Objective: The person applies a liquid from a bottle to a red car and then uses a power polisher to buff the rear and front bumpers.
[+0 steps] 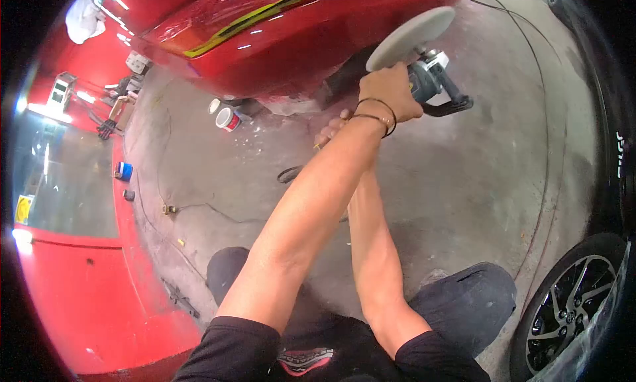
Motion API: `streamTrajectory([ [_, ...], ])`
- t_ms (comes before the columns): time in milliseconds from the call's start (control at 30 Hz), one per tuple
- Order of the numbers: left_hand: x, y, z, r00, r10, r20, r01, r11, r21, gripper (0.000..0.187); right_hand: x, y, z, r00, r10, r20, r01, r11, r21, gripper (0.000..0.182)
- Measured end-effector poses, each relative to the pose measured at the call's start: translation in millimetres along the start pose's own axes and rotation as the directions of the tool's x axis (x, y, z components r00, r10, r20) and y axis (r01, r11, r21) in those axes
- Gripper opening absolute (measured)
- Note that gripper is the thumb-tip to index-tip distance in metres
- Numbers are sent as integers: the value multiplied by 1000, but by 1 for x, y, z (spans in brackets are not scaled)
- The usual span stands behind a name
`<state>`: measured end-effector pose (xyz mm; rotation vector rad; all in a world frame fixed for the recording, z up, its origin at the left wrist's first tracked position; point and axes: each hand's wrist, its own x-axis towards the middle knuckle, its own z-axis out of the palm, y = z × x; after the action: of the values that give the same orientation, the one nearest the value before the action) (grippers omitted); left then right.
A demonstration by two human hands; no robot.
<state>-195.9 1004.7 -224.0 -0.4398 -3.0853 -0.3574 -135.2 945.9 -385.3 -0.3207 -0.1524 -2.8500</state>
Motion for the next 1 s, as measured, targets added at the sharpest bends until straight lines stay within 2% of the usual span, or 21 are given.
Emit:
streamTrajectory([
  [33, -9, -6, 1, 1000, -10, 2, 10, 1000, 14, 71, -8, 14, -2, 998, 19, 52, -23, 998, 67, 39],
  [100, -30, -29, -3, 999, -41, 24, 40, 998, 58, 75, -19, 56, -17, 994, -105, 10, 104, 954, -280, 41],
  [133, -43, -41, -7, 997, -66, 37, 63, 995, 72, 76, -22, 90, -25, 962, -274, -20, 196, 736, -648, 42],
  [200, -67, -67, -21, 994, -91, 59, 85, 992, 91, 78, -32, 134, -16, 940, -325, -102, 140, 641, -755, 43],
  [233, -81, -83, -29, 993, -95, 75, 88, 991, 98, 79, -42, 154, -11, 964, -175, -198, 43, 844, -535, 43],
  [300, -109, -113, -47, 987, -127, 102, 114, 986, 121, 82, -52, 201, -4, 976, -17, -216, -67, 925, -375, 43],
  [333, -124, -128, -56, 982, -154, 110, 138, 981, 139, 83, -52, 235, -14, 983, -27, -180, -64, 875, -480, 43],
  [400, -150, -162, -70, 968, -212, 131, 185, 964, 192, 84, -57, 280, 1, 975, 67, -212, -134, 938, -320, 43],
  [433, -160, -181, -74, 960, -239, 144, 203, 953, 226, 85, -62, 290, 34, 952, 177, -249, -191, 981, -34, 43],
  [500, -184, -221, -73, 947, -294, 132, 245, 922, 301, 85, -70, 312, 70, 926, 330, -185, -251, 902, 351, 41],
  [567, -198, -250, -79, 920, -374, 115, 308, 874, 376, 83, -71, 335, 83, 921, 389, -29, -317, 789, 526, 39],
  [633, -208, -265, -87, 860, -492, 133, 392, 805, 446, 82, -69, 351, 87, 931, 363, 28, -324, 791, 519, 35],
  [733, -203, -276, -82, 831, -542, 122, 420, 757, 501, 79, -65, 359, 81, 931, 350, 106, -343, 733, 588, 31],
  [833, -189, -277, -58, 882, -466, 65, 384, 792, 475, 77, -56, 344, 68, 929, 338, 149, -337, 612, 715, 31],
  [867, -182, -269, -51, 897, -438, 64, 358, 802, 478, 71, -54, 335, 63, 930, 332, 156, -327, 560, 761, 32],
  [933, -164, -244, -39, 924, -378, 57, 306, 821, 481, 59, -45, 318, 42, 947, 243, 209, -316, 599, 736, 34],
  [967, -158, -231, -36, 945, -324, 48, 270, 854, 444, 60, -41, 308, 34, 950, 201, 238, -312, 617, 723, 35],
  [1000, -152, -215, -34, 962, -269, 37, 232, 885, 405, 61, -41, 295, 31, 965, 182, 187, -261, 642, 721, 39],
])
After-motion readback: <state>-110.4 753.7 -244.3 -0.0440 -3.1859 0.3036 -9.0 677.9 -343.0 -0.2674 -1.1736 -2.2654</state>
